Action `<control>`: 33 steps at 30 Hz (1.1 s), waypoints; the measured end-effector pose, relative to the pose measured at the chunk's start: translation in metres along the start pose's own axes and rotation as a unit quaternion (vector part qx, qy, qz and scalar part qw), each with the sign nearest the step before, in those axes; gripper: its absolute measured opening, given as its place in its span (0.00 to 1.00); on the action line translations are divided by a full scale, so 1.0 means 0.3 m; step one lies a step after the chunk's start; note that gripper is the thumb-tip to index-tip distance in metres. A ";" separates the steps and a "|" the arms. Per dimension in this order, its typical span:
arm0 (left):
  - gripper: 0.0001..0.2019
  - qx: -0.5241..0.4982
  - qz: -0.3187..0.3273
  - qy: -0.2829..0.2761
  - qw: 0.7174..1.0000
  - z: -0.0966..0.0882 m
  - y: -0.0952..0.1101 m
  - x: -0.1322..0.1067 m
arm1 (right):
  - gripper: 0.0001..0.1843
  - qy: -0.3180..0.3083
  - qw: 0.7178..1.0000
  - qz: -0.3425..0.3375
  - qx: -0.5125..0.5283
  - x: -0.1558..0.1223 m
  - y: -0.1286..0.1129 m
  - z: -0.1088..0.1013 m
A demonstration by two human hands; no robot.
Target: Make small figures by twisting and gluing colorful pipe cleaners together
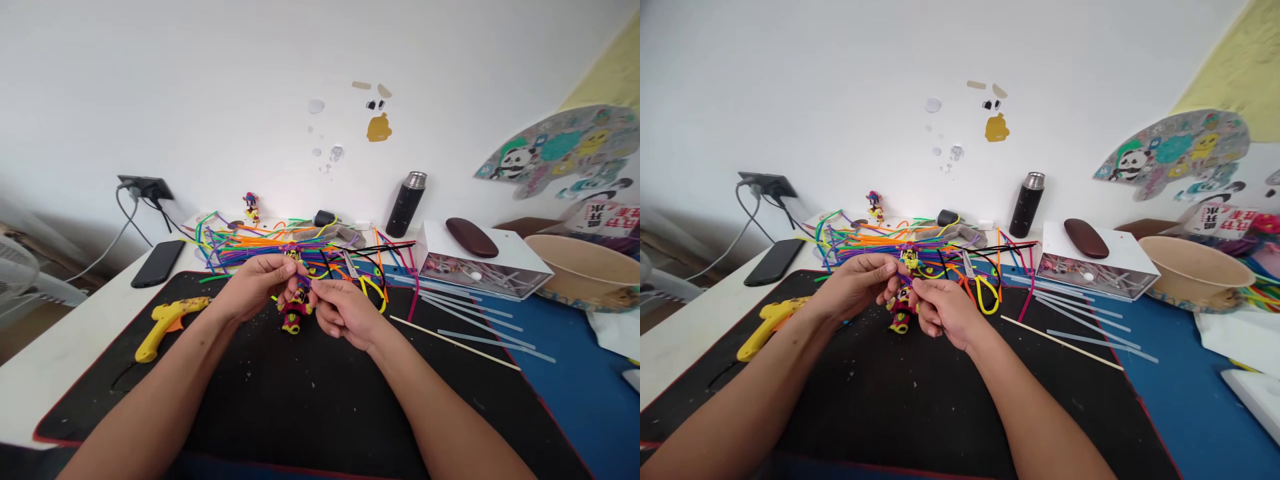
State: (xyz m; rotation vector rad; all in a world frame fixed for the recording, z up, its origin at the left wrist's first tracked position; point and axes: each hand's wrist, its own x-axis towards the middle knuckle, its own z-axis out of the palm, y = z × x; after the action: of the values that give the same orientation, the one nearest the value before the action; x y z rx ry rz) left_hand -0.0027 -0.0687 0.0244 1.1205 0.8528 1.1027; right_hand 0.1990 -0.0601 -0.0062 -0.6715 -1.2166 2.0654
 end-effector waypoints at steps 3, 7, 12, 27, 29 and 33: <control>0.19 -0.004 0.004 0.012 1.000 0.002 -0.003 0.002 | 0.25 0.016 1.000 -0.003 -0.016 0.003 0.006 0.007; 0.21 0.003 0.009 0.044 0.999 0.006 -0.007 0.006 | 0.25 0.044 0.994 -0.032 -0.095 0.009 0.018 0.011; 0.22 0.052 0.026 0.068 0.996 0.007 -0.015 0.014 | 0.27 0.084 0.987 -0.062 -0.126 0.021 0.036 0.001; 0.22 0.133 0.053 0.097 0.985 0.013 -0.052 0.035 | 0.22 0.101 0.949 -0.077 -0.287 0.015 0.043 0.003; 0.22 0.139 0.058 0.111 0.982 0.012 -0.055 0.035 | 0.19 0.112 0.926 -0.101 -0.347 0.013 0.049 0.004; 0.22 0.135 0.056 0.124 0.982 0.012 -0.056 0.031 | 0.19 0.120 0.904 -0.115 -0.395 0.007 0.048 0.009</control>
State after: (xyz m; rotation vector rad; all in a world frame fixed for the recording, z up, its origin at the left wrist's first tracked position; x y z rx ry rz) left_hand 0.0070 -0.0615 0.0091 1.2837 1.1736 1.2633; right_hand 0.1918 -0.0654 -0.0182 -1.0404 -1.8793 1.2005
